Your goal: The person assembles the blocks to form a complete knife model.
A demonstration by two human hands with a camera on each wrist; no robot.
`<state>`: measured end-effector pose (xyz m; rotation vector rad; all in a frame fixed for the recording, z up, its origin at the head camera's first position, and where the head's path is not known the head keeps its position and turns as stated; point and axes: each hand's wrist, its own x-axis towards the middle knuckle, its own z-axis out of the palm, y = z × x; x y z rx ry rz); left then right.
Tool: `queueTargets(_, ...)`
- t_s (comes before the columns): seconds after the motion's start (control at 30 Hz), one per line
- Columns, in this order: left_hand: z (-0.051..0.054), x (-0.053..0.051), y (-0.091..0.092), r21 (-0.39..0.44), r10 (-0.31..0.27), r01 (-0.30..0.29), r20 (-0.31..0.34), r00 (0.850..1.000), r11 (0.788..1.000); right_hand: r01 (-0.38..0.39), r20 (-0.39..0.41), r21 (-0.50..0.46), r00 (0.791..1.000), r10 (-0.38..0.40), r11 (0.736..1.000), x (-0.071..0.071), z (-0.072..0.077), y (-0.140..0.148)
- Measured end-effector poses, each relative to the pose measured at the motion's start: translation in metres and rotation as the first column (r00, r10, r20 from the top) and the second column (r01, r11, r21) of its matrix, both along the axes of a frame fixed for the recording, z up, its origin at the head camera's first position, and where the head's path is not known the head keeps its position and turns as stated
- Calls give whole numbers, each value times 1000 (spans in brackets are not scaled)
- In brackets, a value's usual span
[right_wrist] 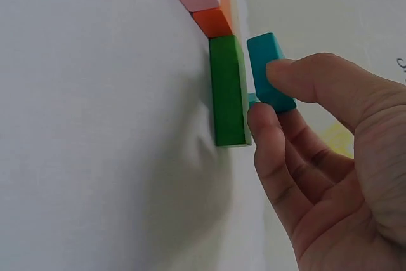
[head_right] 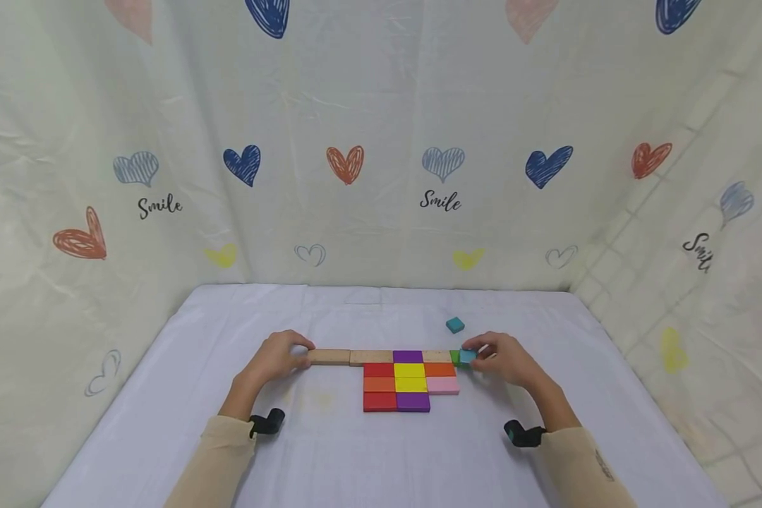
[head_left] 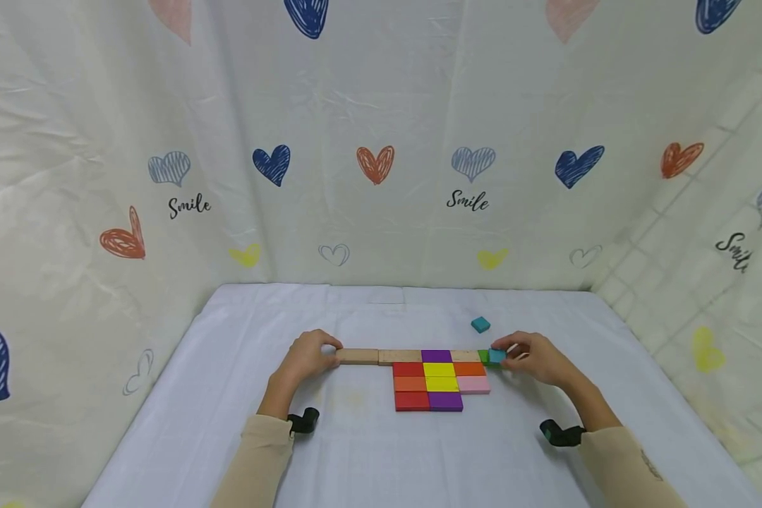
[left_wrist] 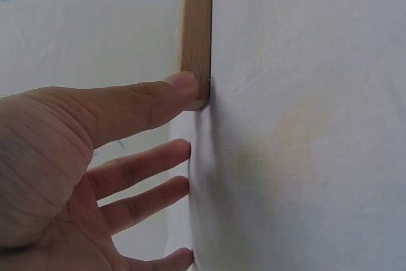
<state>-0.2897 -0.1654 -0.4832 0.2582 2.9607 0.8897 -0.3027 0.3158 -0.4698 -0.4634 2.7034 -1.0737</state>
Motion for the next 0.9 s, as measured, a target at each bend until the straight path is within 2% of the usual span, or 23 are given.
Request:
queueTargets(0.27,0,0,0,2,2,-2,0,1000,1000,17,9,6,1000,-17,1000,7,-9,-3)
queueTargets(0.53,-1,-1,-2,5,0,0,-16,1000,1000,-6,-20,18,1000,7,1000,13,-9,-8)
queueTargets(0.9,0,-1,0,1,-2,2,12,1000,1000,-18,-35,27,999,19,999,19,-12,-13)
